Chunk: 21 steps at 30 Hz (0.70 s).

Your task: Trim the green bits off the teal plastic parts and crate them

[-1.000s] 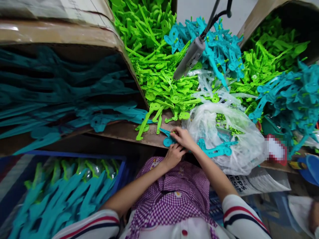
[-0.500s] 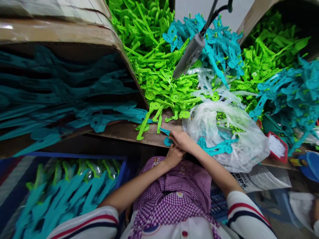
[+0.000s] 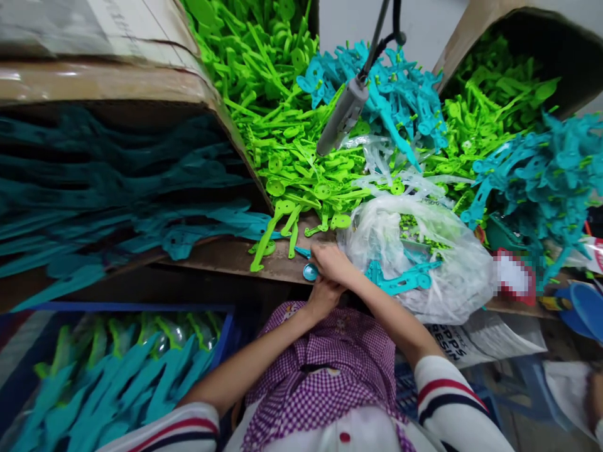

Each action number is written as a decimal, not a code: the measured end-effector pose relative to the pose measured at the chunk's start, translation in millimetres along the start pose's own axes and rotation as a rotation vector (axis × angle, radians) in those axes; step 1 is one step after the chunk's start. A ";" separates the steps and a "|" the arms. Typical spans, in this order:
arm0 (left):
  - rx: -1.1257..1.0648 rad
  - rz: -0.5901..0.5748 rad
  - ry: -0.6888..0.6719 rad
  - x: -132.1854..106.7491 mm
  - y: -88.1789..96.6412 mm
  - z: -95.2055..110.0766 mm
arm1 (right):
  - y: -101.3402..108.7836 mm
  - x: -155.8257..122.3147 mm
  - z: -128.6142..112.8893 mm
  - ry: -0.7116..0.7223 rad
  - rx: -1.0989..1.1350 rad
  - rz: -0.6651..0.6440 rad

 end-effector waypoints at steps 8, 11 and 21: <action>0.038 -0.039 0.011 -5.7 -7.3 -0.8 | -6.3 -8.5 7.4 0.075 -0.061 0.009; 0.063 -0.023 0.002 -4.5 -8.4 -1.5 | -11.7 -8.8 2.0 0.014 -0.011 0.032; 0.047 -0.005 0.014 8.1 14.2 12.8 | 59.5 -117.7 117.5 -0.481 0.188 0.682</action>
Point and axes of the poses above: each hand's wrist, its own x-axis towards the middle knuckle, its own y-axis out of the back of the hand, z = x × y, the point moved 1 cm from there along x, towards the middle knuckle, and after that the axes turned 6 degrees about x, right-handed, at the moved point
